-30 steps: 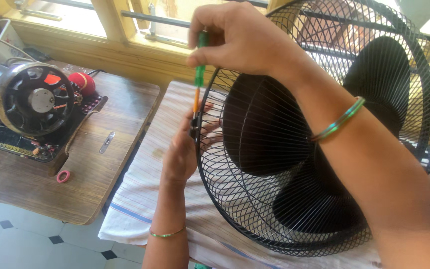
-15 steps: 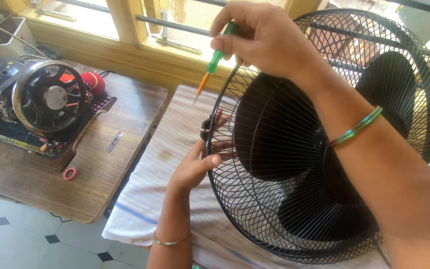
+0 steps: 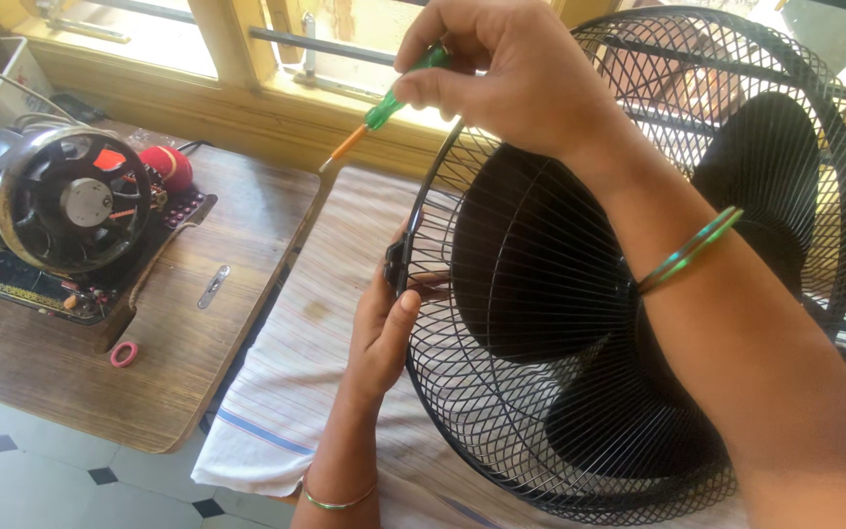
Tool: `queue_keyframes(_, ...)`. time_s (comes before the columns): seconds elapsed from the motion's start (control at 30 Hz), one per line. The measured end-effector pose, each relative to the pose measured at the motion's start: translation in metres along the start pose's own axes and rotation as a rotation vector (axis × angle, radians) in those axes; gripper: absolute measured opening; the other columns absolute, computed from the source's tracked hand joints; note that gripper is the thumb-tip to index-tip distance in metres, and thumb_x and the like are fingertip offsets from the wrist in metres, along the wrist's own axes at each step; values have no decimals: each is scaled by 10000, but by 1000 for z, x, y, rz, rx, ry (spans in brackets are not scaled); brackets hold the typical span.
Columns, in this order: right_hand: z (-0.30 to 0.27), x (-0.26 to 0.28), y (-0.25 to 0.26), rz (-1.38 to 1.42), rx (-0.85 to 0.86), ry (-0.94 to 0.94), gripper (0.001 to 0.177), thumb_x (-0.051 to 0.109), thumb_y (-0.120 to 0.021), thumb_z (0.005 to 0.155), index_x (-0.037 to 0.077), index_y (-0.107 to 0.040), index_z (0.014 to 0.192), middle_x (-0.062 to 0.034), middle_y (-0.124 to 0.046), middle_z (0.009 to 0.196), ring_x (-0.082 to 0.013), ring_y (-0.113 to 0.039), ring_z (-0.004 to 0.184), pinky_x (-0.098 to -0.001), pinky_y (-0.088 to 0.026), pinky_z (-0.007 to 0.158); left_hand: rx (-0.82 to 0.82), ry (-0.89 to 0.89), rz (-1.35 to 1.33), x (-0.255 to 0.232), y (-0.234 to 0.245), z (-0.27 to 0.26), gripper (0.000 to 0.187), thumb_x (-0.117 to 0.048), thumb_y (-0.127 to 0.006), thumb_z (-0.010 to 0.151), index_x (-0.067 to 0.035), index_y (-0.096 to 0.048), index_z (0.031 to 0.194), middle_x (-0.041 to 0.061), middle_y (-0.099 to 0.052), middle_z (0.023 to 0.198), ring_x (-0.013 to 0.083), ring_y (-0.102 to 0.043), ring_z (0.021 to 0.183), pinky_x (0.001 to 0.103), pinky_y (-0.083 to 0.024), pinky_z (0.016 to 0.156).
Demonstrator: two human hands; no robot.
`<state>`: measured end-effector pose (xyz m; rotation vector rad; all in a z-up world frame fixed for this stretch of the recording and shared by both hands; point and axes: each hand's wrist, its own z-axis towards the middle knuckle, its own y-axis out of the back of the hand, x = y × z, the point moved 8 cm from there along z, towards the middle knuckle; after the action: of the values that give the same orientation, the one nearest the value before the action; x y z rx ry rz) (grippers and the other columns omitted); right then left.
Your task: The person aligns and secures the front wire cage onto an electric fan, then uses a screwdriver to tighten the screws on the cage. The fan remains on a table next to a sewing machine.
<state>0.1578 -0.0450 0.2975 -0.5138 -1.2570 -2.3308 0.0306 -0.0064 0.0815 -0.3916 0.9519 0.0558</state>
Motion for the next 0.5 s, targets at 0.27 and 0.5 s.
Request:
queue_keyframes(0.27,8,-3,-5,79,258,-115,146,195,-733,986,73,-721,1066,-21,-753,896,-62,-694,765,-209,-599,695,-31,-36,5,5,3,1,755,-433,-496,1088,59,-284,1621,210,-607,1371,291,-636,1217,431,-515,1091)
queue_keyframes(0.5,36,-15,-7,-23,515,-360,224,217,-746,889,91,-733,1074,-52,-779,823,-120,-704,674,-267,-584,640,-114,-7,-37,-3,4,10,805,-522,-464,1063,56,-287,1593,214,-429,1589,351,-535,1402,454,-466,1126)
